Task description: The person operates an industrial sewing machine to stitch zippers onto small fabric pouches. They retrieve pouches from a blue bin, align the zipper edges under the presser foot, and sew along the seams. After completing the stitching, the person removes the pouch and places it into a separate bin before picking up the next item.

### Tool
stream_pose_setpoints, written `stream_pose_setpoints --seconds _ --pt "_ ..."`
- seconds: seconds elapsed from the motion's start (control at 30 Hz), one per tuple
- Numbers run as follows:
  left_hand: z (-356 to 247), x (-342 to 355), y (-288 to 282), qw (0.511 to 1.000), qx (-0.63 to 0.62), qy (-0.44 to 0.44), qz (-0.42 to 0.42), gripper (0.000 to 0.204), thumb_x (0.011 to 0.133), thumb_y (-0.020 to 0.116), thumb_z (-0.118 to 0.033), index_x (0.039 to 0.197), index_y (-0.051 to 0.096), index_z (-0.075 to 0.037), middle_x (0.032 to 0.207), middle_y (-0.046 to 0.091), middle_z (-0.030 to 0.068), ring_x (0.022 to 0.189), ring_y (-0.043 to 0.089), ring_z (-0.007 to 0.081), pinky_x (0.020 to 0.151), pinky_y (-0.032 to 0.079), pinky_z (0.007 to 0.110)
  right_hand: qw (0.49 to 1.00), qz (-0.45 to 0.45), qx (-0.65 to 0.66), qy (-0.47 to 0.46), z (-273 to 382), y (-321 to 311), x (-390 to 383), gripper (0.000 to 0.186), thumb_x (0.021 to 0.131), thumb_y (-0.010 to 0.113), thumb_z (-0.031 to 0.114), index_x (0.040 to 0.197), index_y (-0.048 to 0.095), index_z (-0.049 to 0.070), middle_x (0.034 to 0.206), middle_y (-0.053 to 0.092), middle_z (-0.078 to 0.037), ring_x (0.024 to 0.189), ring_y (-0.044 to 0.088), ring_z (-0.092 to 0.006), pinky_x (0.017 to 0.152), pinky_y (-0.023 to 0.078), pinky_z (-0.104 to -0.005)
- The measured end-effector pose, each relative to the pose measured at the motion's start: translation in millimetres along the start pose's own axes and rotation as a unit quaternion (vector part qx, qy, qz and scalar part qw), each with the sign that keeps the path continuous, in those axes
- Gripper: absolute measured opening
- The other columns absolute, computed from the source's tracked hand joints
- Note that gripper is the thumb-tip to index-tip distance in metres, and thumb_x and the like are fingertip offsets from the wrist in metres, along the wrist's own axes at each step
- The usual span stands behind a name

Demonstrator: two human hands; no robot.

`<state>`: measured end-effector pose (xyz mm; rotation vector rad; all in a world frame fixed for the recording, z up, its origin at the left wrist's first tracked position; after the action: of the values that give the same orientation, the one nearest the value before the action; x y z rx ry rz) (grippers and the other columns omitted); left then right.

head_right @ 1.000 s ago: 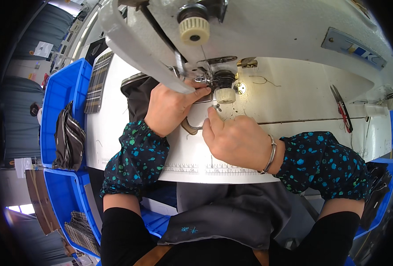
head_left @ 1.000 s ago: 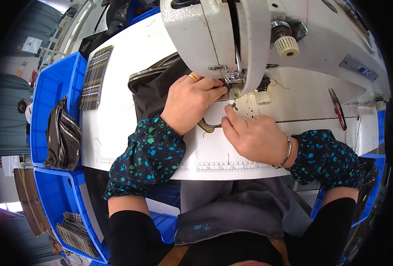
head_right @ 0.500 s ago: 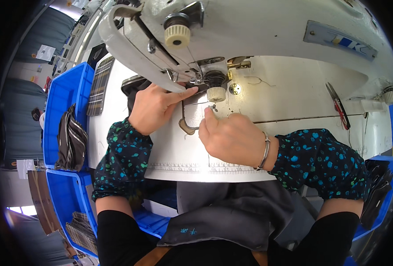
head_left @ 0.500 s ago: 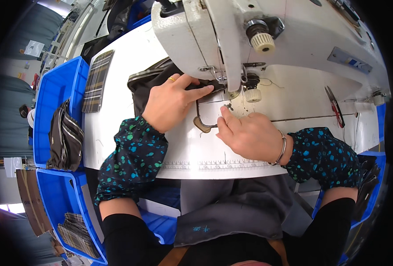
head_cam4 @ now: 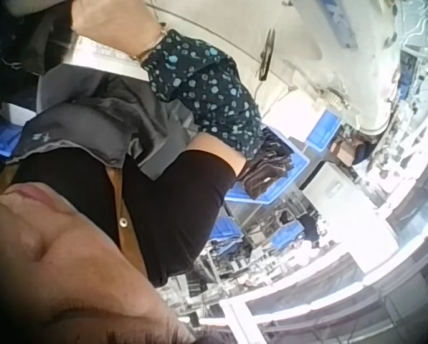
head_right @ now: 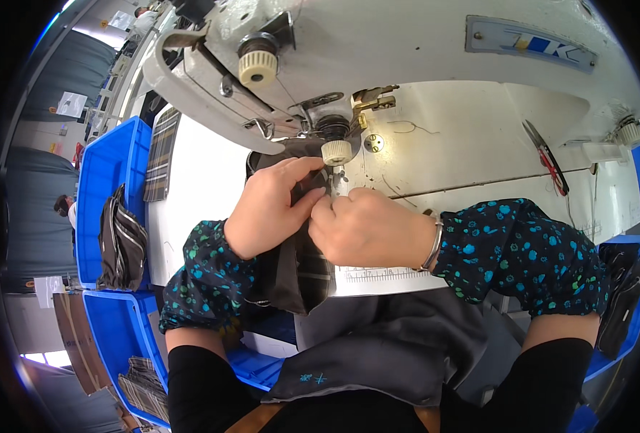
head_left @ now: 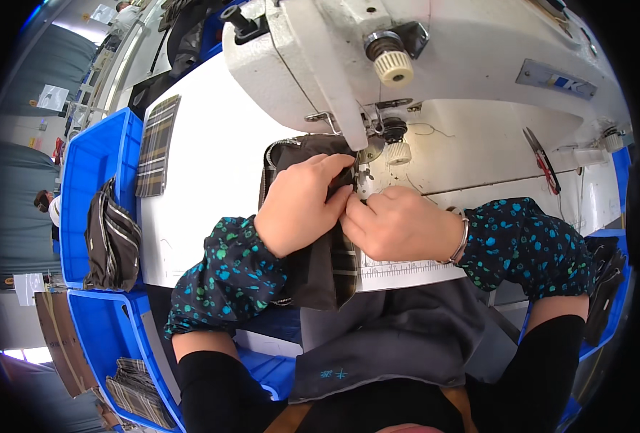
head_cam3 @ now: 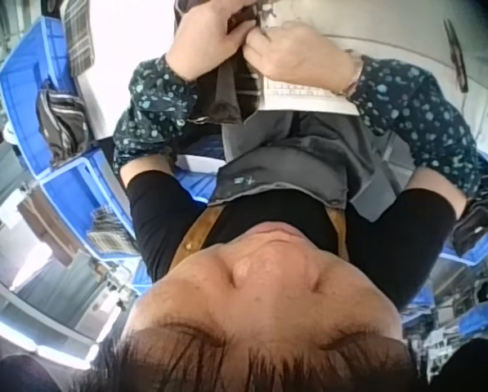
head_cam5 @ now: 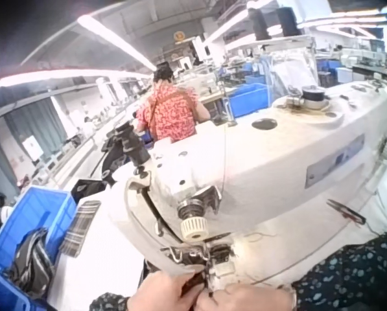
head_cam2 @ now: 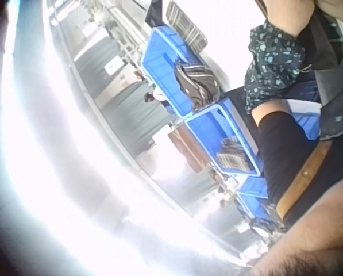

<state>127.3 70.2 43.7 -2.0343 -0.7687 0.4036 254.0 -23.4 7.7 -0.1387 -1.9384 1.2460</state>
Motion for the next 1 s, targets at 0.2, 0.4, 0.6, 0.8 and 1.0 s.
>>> stream_pose_setpoints --seconds 0.2,0.4,0.6,0.8,1.0 --pt "2.3 0.4 -1.3 0.997 0.067 0.034 -0.02 0.037 0.087 0.069 -0.01 0.123 0.071 -0.004 0.098 0.071 0.0161 0.083 0.071 0.0371 0.073 0.058 0.045 1.0 -0.02 -0.002 -0.015 6.7 -4.4 1.4 0.021 0.08 0.067 0.022 0.085 0.074 0.004 0.084 0.071 -0.015 0.058 0.062 -0.0154 0.049 0.045 -0.0271" --pt "-15.5 -8.4 -0.8 0.952 0.301 0.023 -0.049 0.044 0.082 0.067 -0.006 0.125 0.074 -0.013 0.088 0.067 0.0049 0.076 0.071 0.0266 0.06 0.055 0.039 0.999 0.003 -0.007 -0.05 14.5 -10.0 -1.1 0.027 0.078 0.065 0.019 0.087 0.075 -0.005 0.086 0.075 -0.025 0.058 0.065 -0.0175 0.048 0.045 -0.0263" --pt "-17.5 -11.3 5.3 0.963 0.258 0.066 -0.039 0.039 0.083 0.069 -0.012 0.121 0.076 -0.011 0.085 0.064 0.0051 0.068 0.069 0.0277 0.058 0.055 0.041 0.997 0.046 -0.031 -0.059 20.0 -12.5 -1.8 0.03 0.078 0.065 0.017 0.094 0.076 -0.007 0.09 0.075 -0.027 0.056 0.062 -0.0148 0.048 0.042 -0.0255" --pt "-19.1 -11.8 12.0 0.98 0.187 0.064 -0.034 0.033 0.084 0.07 -0.013 0.115 0.076 -0.006 0.082 0.064 0.0079 0.067 0.068 0.0309 0.059 0.055 0.042 0.996 0.062 -0.024 -0.053 20.4 -23.0 -0.6 0.023 0.071 0.066 0.017 0.077 0.074 -0.003 0.086 0.074 -0.029 0.059 0.064 -0.018 0.046 0.041 -0.0262" --pt "-19.6 -10.4 14.1 0.991 0.114 0.069 -0.021 0.034 0.081 0.072 -0.01 0.114 0.077 -0.003 0.083 0.064 0.0094 0.067 0.067 0.033 0.06 0.054 0.043 0.998 0.055 -0.025 -0.035 21.4 -24.5 -4.0 0.024 0.069 0.067 0.016 0.079 0.073 -0.006 0.086 0.074 -0.029 0.054 0.06 -0.0177 0.045 0.04 -0.0268"
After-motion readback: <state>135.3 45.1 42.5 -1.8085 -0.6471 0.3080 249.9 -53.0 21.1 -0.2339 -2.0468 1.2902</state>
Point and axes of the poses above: each hand's wrist, its own x-axis towards the middle knuckle, its own y-axis out of the palm, z = x × y, the point moved 4 cm from there along x, towards the middle knuckle
